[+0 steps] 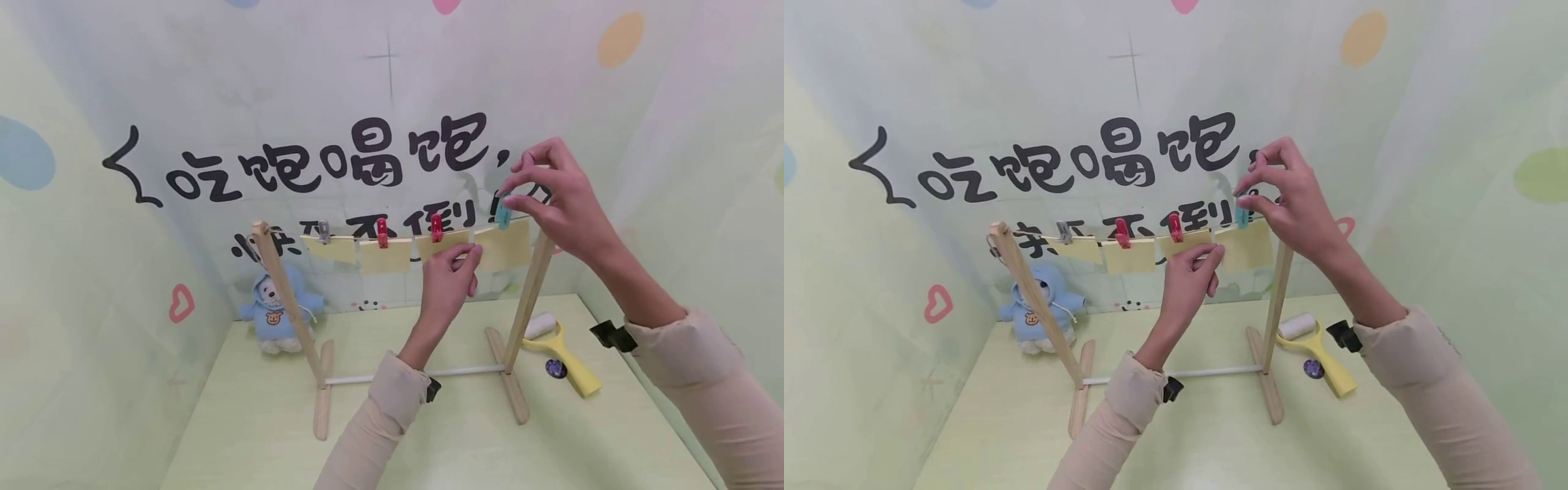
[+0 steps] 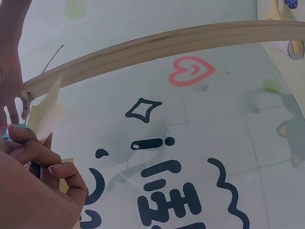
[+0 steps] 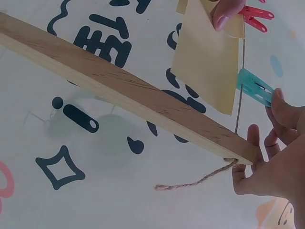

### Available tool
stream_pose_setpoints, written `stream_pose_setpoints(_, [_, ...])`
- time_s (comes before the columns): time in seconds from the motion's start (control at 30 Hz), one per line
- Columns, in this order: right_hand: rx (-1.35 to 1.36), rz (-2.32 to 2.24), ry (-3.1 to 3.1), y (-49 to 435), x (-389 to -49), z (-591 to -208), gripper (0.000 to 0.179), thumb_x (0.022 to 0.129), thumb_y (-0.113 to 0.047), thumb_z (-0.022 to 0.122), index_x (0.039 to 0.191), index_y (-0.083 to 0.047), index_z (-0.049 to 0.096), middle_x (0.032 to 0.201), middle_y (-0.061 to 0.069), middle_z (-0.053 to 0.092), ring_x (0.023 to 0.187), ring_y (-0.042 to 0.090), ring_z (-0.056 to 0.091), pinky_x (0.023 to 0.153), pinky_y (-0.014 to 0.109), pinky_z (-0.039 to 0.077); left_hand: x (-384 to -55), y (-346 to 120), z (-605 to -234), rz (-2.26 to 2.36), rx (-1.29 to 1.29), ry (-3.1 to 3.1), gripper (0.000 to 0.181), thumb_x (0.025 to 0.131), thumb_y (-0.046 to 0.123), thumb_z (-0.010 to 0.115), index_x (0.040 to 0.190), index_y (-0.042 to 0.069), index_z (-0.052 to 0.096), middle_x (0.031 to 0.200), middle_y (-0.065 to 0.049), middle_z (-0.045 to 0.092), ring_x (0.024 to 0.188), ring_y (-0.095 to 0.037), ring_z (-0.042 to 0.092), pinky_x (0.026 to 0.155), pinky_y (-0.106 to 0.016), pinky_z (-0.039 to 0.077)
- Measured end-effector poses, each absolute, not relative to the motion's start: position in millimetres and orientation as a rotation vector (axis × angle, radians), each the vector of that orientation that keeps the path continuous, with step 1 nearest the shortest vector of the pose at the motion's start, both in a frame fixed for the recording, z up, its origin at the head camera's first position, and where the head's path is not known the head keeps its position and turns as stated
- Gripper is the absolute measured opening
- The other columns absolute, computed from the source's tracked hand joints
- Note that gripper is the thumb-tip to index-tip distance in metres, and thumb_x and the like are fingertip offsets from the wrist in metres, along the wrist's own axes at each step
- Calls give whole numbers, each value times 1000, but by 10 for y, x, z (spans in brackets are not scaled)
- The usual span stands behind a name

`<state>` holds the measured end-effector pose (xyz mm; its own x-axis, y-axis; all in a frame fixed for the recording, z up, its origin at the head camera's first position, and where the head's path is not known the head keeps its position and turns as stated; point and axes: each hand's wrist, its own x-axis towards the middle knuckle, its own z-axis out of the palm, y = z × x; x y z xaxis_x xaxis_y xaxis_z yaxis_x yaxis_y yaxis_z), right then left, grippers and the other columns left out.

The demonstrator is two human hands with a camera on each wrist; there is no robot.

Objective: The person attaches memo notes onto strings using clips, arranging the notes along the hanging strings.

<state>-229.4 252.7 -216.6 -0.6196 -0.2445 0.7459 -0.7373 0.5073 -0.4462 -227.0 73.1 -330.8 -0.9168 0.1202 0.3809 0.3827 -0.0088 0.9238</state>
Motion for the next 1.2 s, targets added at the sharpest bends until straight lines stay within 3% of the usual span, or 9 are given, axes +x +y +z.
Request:
stream_pose_setpoints(0.17, [814,988,-2150,2524,-2295,-2185,13,88,15,82,98,6,81,109,-11,46,118,2,47,95,22,36,-2253,758,-3266,-2025,-551,-2067,26,111,17,67,122,-3,78,50,8,48,44,-7,44,47,-23,23])
stream_pose_setpoints(0.43, [822,904,-2212,2546,-2279,-2241,14,88,11,84,102,7,81,112,16,51,119,9,43,91,24,34,-2249,775,-3245,-2032,-530,-2082,27,111,18,67,124,-3,77,50,7,48,44,-7,43,47,-24,21])
stream_pose_setpoints(0.8, [789,868,-2283,2614,-2232,-2291,32,89,8,86,120,6,80,117,17,51,112,17,45,92,21,35,-2214,779,-3277,-2031,-503,-2111,29,112,22,66,123,-3,76,50,7,48,45,-9,41,50,-24,24])
stream_pose_setpoints(0.93, [791,876,-2284,2641,-2211,-2290,42,86,8,88,127,4,78,123,19,54,113,13,47,94,18,37,-2209,776,-3305,-2021,-517,-2113,28,112,22,66,122,-3,76,50,6,50,44,-8,41,52,-23,26])
stream_pose_setpoints(1.07, [779,891,-2261,2691,-2161,-2297,48,81,9,92,127,2,79,128,11,56,115,4,47,87,16,40,-2208,770,-3336,-2001,-542,-2112,28,112,21,67,122,-4,76,51,6,52,45,-7,41,54,-23,28])
stream_pose_setpoints(1.2, [738,897,-2155,2744,-2060,-2340,39,89,5,87,127,3,78,129,-14,54,120,0,47,82,16,42,-2197,754,-3383,-1999,-556,-2119,27,111,20,67,123,-3,75,52,5,54,45,-7,44,55,-23,30])
